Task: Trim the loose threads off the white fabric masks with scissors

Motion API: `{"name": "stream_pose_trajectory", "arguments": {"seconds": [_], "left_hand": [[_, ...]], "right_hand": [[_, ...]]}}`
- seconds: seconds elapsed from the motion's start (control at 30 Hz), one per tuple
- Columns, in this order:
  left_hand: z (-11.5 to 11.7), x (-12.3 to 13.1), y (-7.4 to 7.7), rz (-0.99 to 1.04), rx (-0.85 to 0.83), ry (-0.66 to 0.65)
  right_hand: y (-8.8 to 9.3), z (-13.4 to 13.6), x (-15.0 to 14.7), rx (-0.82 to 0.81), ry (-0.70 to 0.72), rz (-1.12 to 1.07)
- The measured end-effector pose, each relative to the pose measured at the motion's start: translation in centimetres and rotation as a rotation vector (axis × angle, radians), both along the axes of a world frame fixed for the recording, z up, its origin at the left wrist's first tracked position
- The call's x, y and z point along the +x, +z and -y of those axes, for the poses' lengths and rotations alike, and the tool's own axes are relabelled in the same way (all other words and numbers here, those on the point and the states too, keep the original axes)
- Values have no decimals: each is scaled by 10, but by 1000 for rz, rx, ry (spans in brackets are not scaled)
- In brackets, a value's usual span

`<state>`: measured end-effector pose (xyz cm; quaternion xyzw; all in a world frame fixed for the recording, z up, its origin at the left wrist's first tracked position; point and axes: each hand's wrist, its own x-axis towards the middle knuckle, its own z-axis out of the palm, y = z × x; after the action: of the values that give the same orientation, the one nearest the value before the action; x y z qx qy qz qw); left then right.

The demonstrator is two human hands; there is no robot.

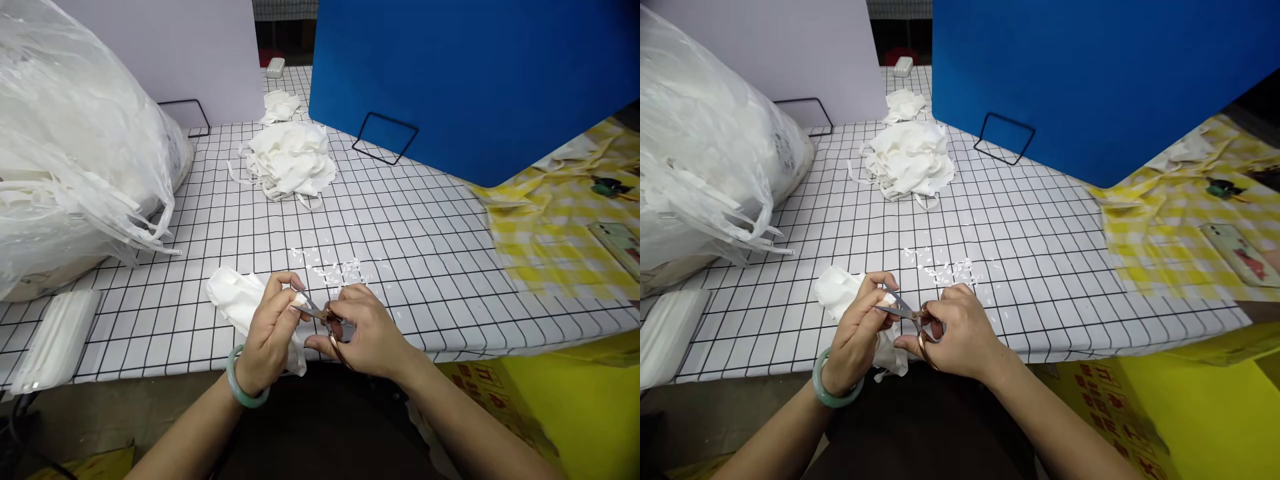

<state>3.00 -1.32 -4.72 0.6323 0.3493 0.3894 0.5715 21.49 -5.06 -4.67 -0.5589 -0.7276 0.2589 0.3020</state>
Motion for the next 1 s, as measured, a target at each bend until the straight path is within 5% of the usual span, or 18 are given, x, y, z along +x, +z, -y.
{"name": "stream_pose_trajectory", "arguments": {"seconds": [0.77, 1.0], "left_hand": [[1, 5, -2, -55, 219, -63], [-2, 20, -3, -106, 202, -171]], "right_hand": [[-6, 6, 0, 58, -41, 36], [-23, 24, 7, 58, -201, 73]]}}
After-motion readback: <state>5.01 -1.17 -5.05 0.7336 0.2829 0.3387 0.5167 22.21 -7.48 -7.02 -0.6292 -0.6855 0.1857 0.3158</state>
